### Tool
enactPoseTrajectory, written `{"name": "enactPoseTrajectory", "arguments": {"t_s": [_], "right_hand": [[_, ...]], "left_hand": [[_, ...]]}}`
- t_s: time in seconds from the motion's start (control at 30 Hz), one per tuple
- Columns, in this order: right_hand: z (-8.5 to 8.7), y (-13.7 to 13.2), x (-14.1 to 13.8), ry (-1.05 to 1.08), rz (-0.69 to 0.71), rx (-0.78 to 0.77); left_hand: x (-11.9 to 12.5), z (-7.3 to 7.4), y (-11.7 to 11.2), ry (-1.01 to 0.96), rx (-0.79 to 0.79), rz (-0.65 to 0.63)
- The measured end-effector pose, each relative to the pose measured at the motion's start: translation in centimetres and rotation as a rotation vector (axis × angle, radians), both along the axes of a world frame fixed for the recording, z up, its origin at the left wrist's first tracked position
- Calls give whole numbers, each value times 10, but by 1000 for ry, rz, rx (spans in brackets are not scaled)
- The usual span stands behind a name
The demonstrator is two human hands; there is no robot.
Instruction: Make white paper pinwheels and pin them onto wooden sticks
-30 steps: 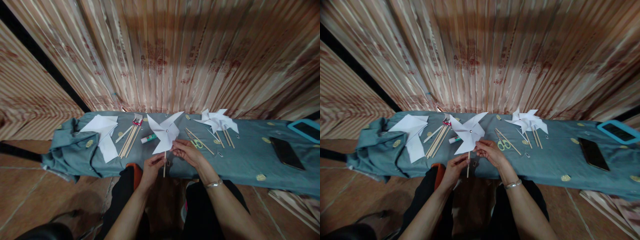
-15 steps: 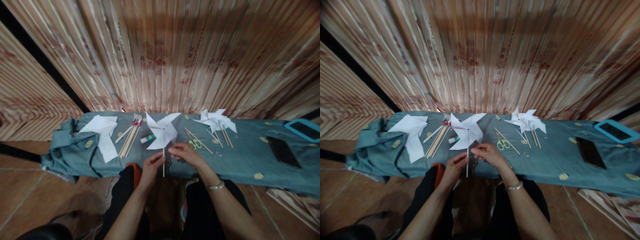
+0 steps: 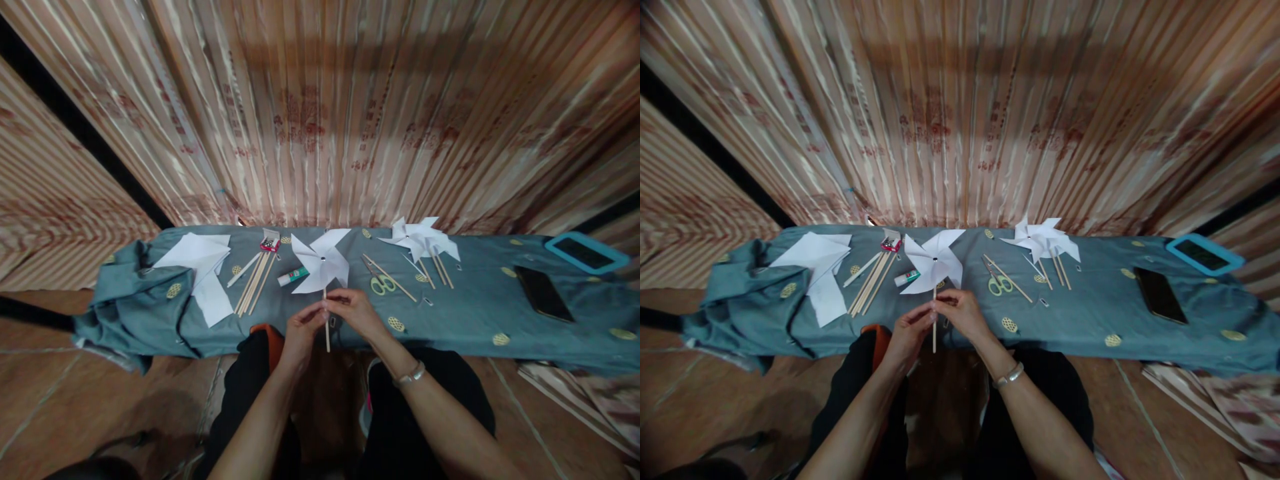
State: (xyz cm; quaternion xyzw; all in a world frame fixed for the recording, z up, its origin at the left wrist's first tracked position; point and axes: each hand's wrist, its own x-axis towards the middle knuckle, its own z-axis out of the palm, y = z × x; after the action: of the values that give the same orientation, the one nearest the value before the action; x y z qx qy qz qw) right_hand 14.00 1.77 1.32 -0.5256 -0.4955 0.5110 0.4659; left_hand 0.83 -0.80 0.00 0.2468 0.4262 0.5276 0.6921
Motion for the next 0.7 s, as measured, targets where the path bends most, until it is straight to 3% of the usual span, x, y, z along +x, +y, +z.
{"name": "enactPoseTrajectory", "arguments": {"t_s": [0.2, 0.33, 0.43, 0.6, 0.7], "right_hand": [[-3, 1, -2, -61, -97, 11], [6, 14, 13, -180, -183, 27], [21, 39, 44, -331, -275, 24], [53, 81, 122, -665, -483, -38], [59, 93, 161, -858, -583, -131]], "left_hand": [[3, -3, 3, -1, 6, -35], [2, 1, 0, 1, 6, -50], [0, 3, -2, 17, -13, -58], [-2, 4, -5, 19, -27, -82], [-3, 6, -7, 12, -35, -101]]}}
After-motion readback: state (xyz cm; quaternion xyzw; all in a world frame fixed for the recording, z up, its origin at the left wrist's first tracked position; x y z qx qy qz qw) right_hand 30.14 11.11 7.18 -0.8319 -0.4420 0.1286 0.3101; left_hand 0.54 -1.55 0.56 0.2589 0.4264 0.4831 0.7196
